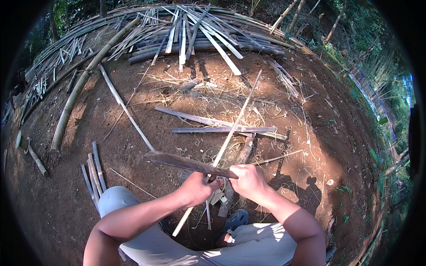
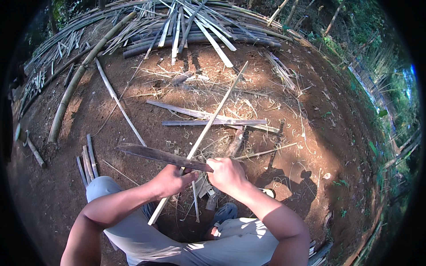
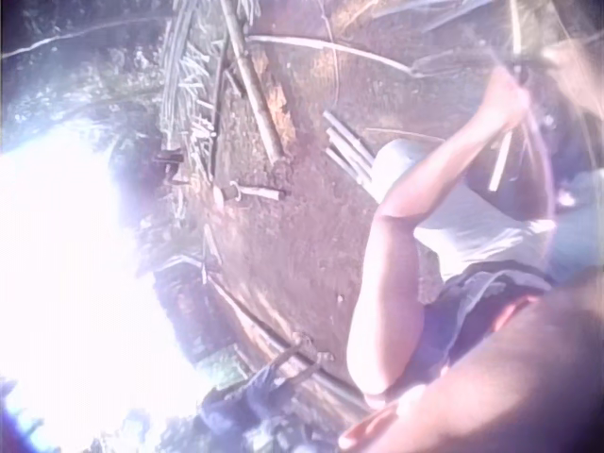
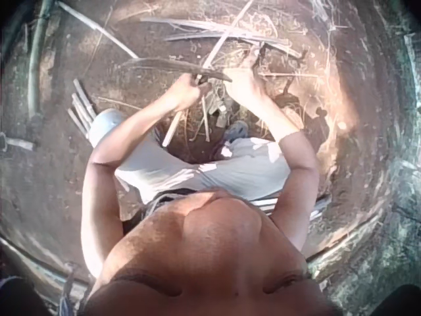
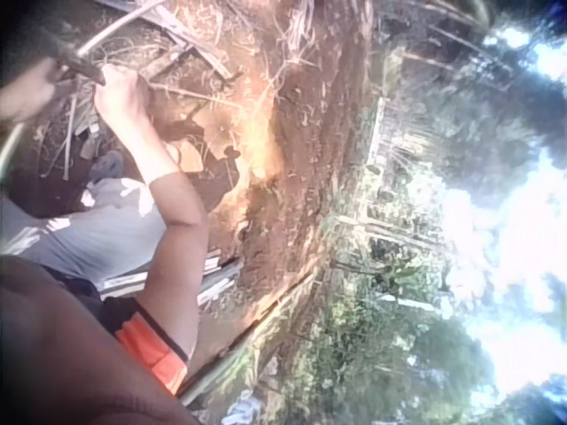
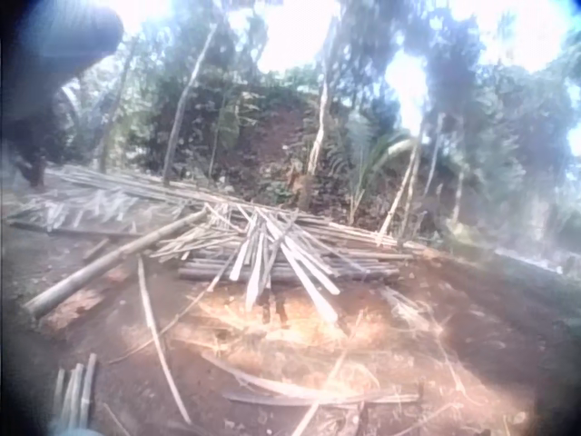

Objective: The person sits on the ground and uses a machete to shave and smooth a long piece of bamboo. They repeatedly scrape the blade along the bamboo's length to remove splinters and create a flat surface, occasionally flipping the piece to work on different sides.

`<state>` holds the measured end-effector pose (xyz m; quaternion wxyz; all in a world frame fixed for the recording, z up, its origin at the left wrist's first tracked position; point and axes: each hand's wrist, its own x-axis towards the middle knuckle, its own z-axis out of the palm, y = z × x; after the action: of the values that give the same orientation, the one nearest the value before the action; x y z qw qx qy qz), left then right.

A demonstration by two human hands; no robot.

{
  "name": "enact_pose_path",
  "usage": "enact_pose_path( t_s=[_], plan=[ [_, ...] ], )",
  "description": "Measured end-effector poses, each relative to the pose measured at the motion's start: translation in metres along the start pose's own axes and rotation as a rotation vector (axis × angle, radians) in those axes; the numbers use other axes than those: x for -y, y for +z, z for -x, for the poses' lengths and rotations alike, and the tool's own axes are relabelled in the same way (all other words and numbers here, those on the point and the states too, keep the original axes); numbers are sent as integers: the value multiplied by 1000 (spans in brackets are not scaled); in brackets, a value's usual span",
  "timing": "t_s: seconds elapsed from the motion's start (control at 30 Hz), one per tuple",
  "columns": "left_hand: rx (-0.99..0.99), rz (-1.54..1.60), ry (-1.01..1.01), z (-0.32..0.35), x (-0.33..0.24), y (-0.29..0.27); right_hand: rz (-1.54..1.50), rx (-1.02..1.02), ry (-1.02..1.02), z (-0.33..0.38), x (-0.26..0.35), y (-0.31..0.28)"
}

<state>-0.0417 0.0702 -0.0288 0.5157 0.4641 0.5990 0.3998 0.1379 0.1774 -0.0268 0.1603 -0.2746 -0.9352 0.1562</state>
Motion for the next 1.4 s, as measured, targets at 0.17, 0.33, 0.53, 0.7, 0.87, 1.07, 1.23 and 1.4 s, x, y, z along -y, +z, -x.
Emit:
enact_pose_path(
  t_s=[0.17,0.33,0.53,0.7,0.87,1.07,1.23,1.4],
  plan=[
    [-8,-445,575,-5,0,-14,194,-110,-124,-14,10,-10],
    [14,-263,293,13,-23,-27,254,-349,-212,-27,-15,-15],
    [100,349,-19,25,-44,-35,403,-361,-89,-16,-13,-42],
    [88,517,-21,37,-64,-46,347,-315,22,-10,32,-34],
    [117,152,169,32,-54,-31,365,-319,-79,-9,60,-30],
    [49,6,145,31,-37,-10,421,-413,-139,-22,43,-34],
    [119,16,79,31,-50,-12,483,-497,-235,-32,17,-31],
    [478,448,-112,65,-34,18,343,-438,691,-46,-87,-107]
  ],
)
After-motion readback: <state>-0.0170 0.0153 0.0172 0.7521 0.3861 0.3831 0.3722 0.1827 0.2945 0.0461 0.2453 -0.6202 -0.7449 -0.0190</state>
